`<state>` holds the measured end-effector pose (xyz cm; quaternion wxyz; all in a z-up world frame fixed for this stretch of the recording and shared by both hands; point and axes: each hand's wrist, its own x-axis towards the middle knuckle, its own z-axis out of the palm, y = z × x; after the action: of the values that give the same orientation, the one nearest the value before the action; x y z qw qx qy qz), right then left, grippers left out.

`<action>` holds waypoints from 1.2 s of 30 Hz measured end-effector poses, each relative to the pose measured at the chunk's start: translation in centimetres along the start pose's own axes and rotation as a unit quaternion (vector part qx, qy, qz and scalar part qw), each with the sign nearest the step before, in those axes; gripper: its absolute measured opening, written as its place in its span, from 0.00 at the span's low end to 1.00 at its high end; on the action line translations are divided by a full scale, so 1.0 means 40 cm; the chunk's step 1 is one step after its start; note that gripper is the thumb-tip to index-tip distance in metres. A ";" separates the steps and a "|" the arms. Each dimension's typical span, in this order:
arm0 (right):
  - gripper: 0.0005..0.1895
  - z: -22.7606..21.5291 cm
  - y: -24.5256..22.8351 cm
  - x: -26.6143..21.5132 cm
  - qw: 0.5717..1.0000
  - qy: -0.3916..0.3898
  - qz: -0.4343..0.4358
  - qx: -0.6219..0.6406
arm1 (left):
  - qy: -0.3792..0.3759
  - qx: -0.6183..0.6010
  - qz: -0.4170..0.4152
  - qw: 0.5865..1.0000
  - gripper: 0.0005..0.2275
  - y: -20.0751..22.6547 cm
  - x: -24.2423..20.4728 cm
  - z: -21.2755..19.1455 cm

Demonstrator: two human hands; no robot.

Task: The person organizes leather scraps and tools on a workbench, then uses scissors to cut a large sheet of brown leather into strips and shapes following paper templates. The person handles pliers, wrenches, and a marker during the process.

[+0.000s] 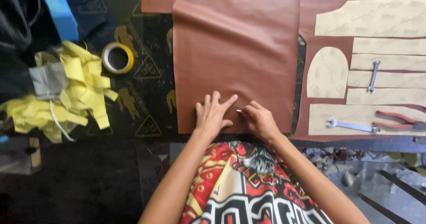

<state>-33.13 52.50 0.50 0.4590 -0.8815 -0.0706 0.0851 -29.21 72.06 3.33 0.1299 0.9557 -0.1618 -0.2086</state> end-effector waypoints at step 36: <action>0.04 0.036 0.002 -0.084 0.996 0.054 0.074 -0.001 | -0.034 0.022 -0.002 0.999 0.41 0.005 0.009 -0.011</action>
<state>-36.70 52.93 -0.09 0.4542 -0.8879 0.0196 0.0707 -28.78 71.81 3.66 0.1029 0.9512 -0.1685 -0.2373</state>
